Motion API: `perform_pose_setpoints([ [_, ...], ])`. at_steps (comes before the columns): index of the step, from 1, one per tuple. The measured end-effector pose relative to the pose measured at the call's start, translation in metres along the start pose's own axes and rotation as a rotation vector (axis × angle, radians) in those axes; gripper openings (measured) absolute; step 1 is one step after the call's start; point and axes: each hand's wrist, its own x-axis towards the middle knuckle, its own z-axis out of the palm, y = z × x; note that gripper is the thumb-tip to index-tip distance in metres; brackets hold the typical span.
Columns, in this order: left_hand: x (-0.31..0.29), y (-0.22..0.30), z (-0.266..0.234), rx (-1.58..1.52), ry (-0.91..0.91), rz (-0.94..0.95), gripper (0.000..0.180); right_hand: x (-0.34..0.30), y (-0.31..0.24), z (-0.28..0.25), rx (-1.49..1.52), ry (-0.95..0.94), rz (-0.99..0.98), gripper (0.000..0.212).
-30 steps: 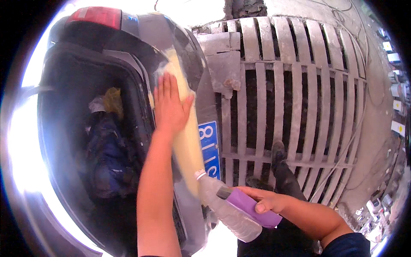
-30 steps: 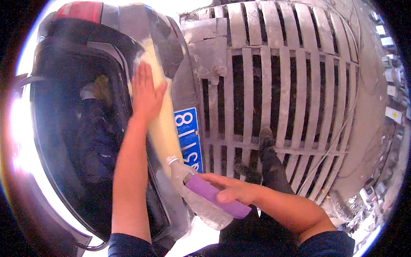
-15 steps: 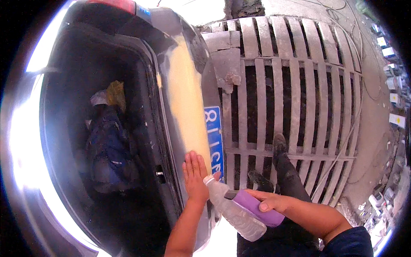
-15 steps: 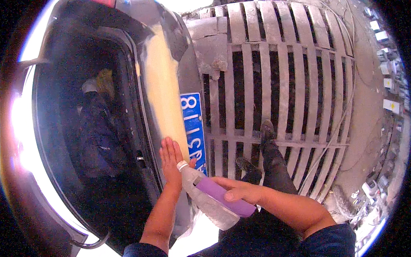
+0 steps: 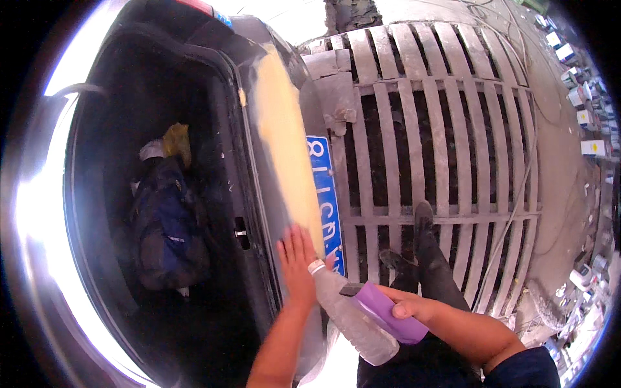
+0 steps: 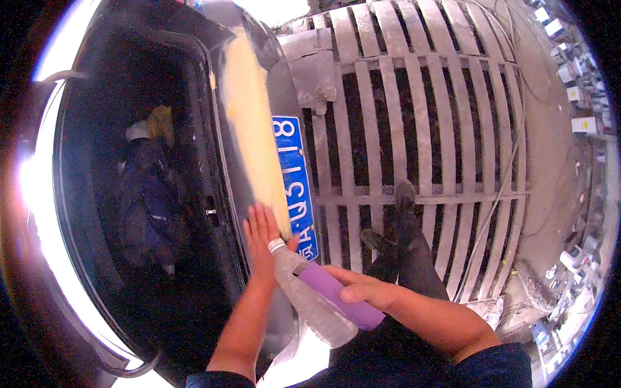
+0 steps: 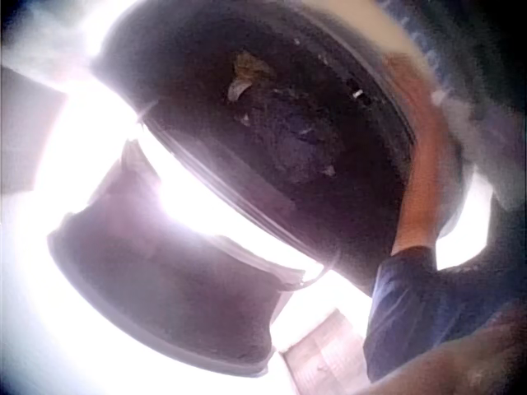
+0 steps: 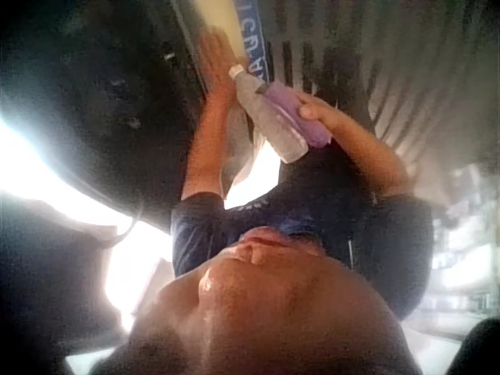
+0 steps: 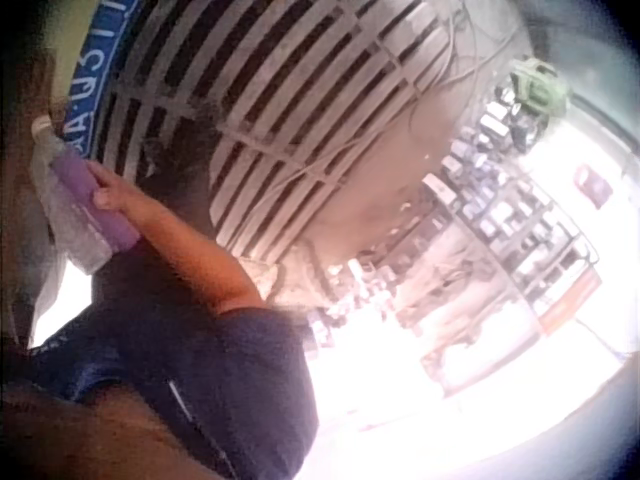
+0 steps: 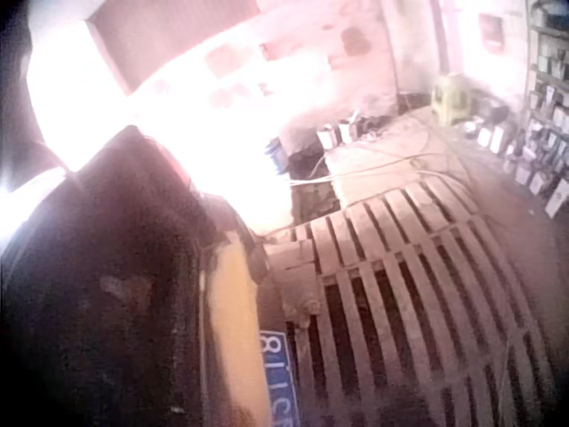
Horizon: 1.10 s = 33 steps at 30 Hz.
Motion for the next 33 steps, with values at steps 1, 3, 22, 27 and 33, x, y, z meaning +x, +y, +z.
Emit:
perform_pose_setpoints([
  [1, 0.028, -0.011, -0.003, 0.045, 0.033, 0.018, 0.086, 0.0, -0.001, 0.002, 0.012, -0.012, -0.007, 0.121],
  [3, 0.097, -0.026, -0.007, 0.114, 0.106, 0.027, 0.088, -0.002, -0.009, 0.001, 0.013, -0.008, -0.015, 0.121],
  [22, 0.159, -0.045, -0.027, 0.089, 0.102, 0.008, 0.094, 0.017, -0.059, -0.013, 0.031, -0.081, 0.015, 0.124],
  [27, 0.168, -0.045, -0.027, 0.123, 0.121, 0.017, 0.093, 0.019, -0.065, -0.015, 0.024, -0.071, 0.012, 0.126],
  [33, 0.232, -0.046, -0.034, 0.117, 0.216, -0.047, 0.091, 0.027, -0.074, -0.017, 0.044, -0.057, 0.003, 0.126],
])
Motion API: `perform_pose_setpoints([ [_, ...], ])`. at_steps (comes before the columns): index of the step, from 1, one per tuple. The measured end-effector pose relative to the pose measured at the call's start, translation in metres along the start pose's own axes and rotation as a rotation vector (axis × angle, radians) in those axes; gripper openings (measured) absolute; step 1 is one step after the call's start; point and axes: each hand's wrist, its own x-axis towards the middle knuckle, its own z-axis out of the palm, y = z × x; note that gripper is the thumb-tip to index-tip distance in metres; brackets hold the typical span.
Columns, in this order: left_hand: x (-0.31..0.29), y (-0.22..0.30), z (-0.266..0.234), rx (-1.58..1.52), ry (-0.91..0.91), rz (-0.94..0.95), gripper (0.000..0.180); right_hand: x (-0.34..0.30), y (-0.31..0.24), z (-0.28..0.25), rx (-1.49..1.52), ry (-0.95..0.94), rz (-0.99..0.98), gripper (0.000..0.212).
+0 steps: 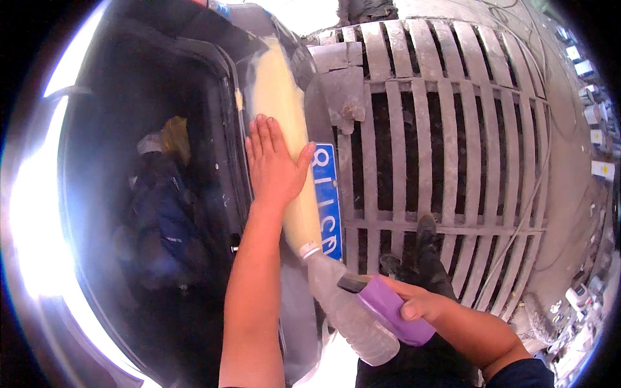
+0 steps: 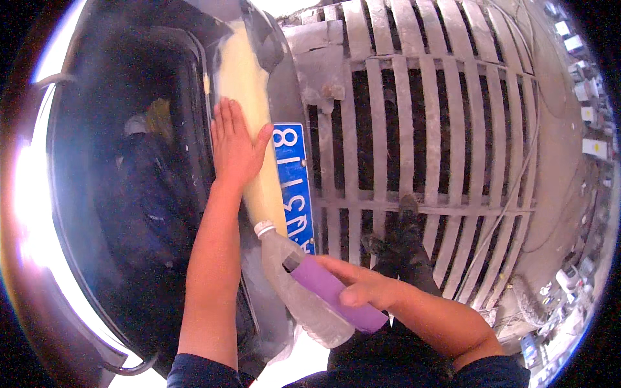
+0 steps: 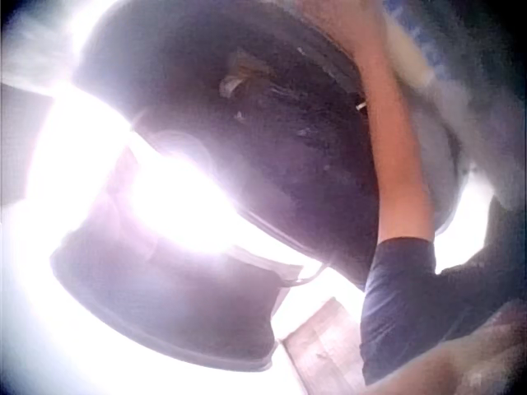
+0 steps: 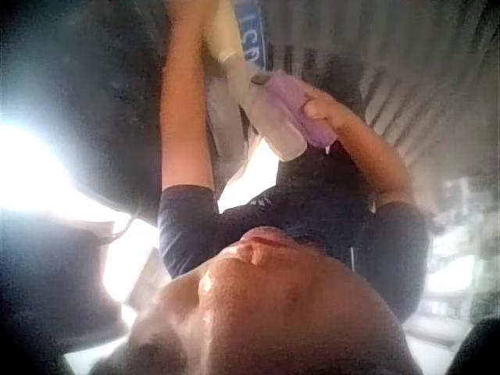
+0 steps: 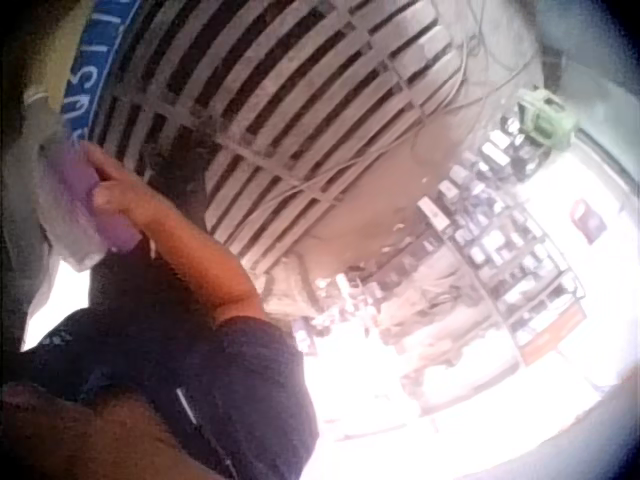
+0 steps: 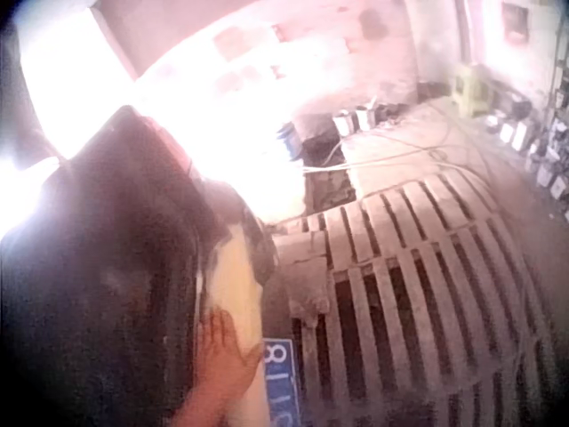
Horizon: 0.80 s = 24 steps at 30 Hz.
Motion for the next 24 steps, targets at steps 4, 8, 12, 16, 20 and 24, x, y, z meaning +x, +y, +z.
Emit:
perform_pose_setpoints([
  [4, -0.017, 0.006, 0.002, -0.014, -0.017, -0.014, 0.092, -0.006, -0.008, 0.002, 0.021, 0.08, 0.006, 0.125],
  [8, -0.035, 0.015, -0.001, -0.038, -0.049, -0.042, 0.093, -0.009, -0.019, 0.001, 0.004, 0.121, 0.018, 0.125],
  [12, -0.05, 0.018, -0.008, -0.034, -0.099, -0.084, 0.094, -0.008, -0.04, 0.016, 0.003, 0.155, 0.019, 0.125],
  [16, -0.07, 0.023, -0.003, -0.045, -0.083, -0.089, 0.096, -0.003, -0.052, 0.019, -0.044, 0.182, 0.007, 0.129],
  [20, -0.107, 0.024, -0.006, -0.223, -0.08, -0.088, 0.088, 0.006, -0.067, 0.029, -0.101, 0.211, -0.017, 0.129],
  [24, -0.133, 0.021, -0.023, -0.565, 0.166, -0.002, 0.077, 0.022, -0.084, 0.035, -0.178, 0.21, -0.026, 0.125],
])
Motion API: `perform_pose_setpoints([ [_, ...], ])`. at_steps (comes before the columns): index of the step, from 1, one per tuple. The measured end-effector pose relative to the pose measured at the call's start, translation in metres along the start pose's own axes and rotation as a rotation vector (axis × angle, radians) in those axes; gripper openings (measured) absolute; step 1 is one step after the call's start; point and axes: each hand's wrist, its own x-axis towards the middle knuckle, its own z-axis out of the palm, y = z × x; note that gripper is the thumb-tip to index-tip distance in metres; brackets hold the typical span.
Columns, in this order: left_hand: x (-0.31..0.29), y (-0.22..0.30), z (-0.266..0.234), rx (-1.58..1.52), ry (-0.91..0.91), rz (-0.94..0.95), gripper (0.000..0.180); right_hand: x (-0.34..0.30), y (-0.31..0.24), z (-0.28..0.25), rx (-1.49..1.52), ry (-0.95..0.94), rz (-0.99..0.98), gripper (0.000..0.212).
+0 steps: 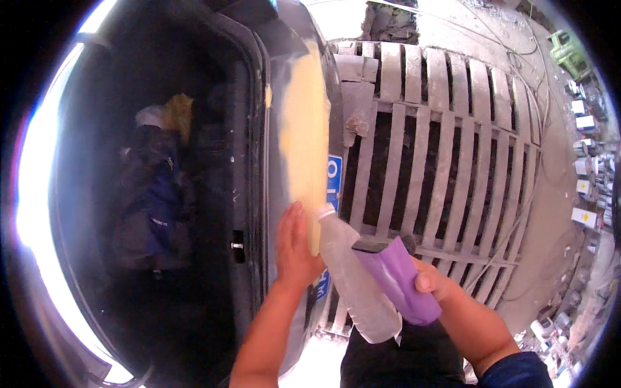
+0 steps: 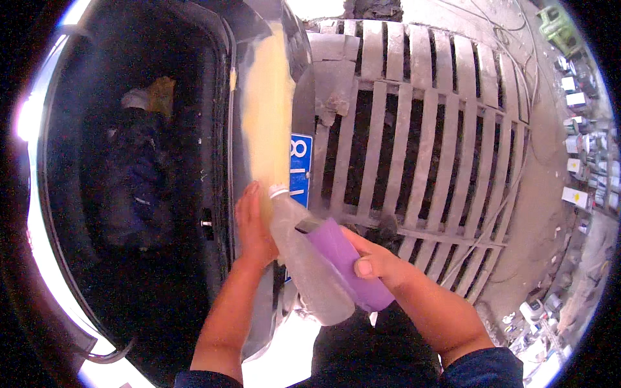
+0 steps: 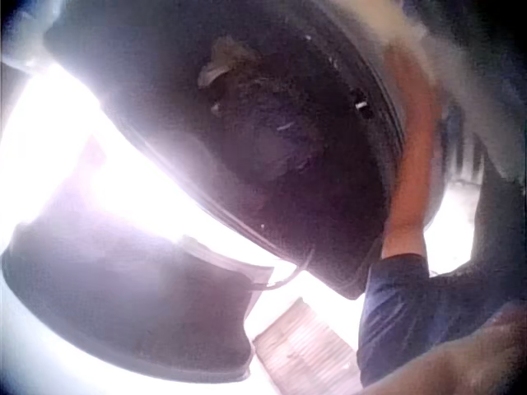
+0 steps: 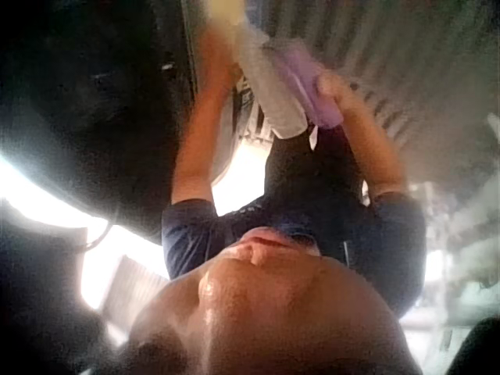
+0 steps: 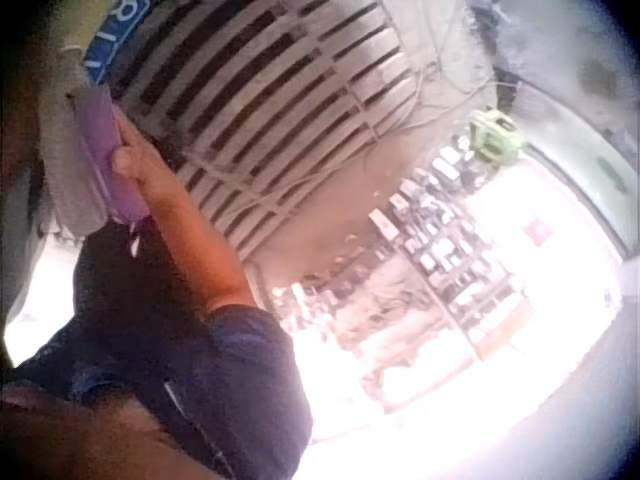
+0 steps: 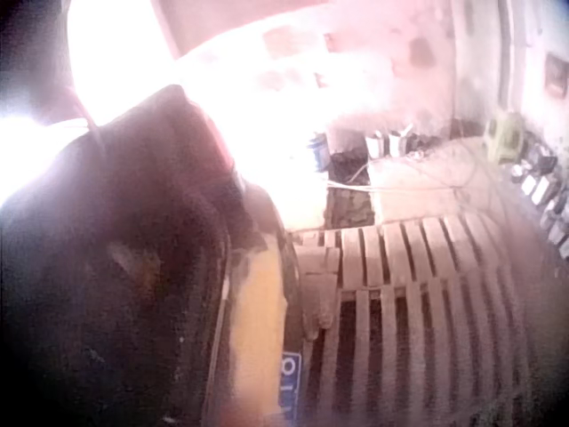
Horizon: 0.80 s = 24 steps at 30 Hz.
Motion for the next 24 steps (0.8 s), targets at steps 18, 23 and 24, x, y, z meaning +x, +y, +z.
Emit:
perform_pose_setpoints([
  [18, 0.031, -0.07, -0.005, -1.101, 0.542, -0.343, 0.058, 0.119, -0.08, 0.007, -1.745, 0.457, -0.569, 0.08],
  [23, 0.028, -0.085, -0.011, -1.059, 0.579, -0.359, 0.057, 0.153, -0.071, 0.01, -2.106, 0.291, -0.664, 0.061],
  [24, 0.028, -0.087, -0.011, -1.055, 0.581, -0.361, 0.057, 0.156, -0.07, 0.011, -2.138, 0.286, -0.666, 0.061],
])
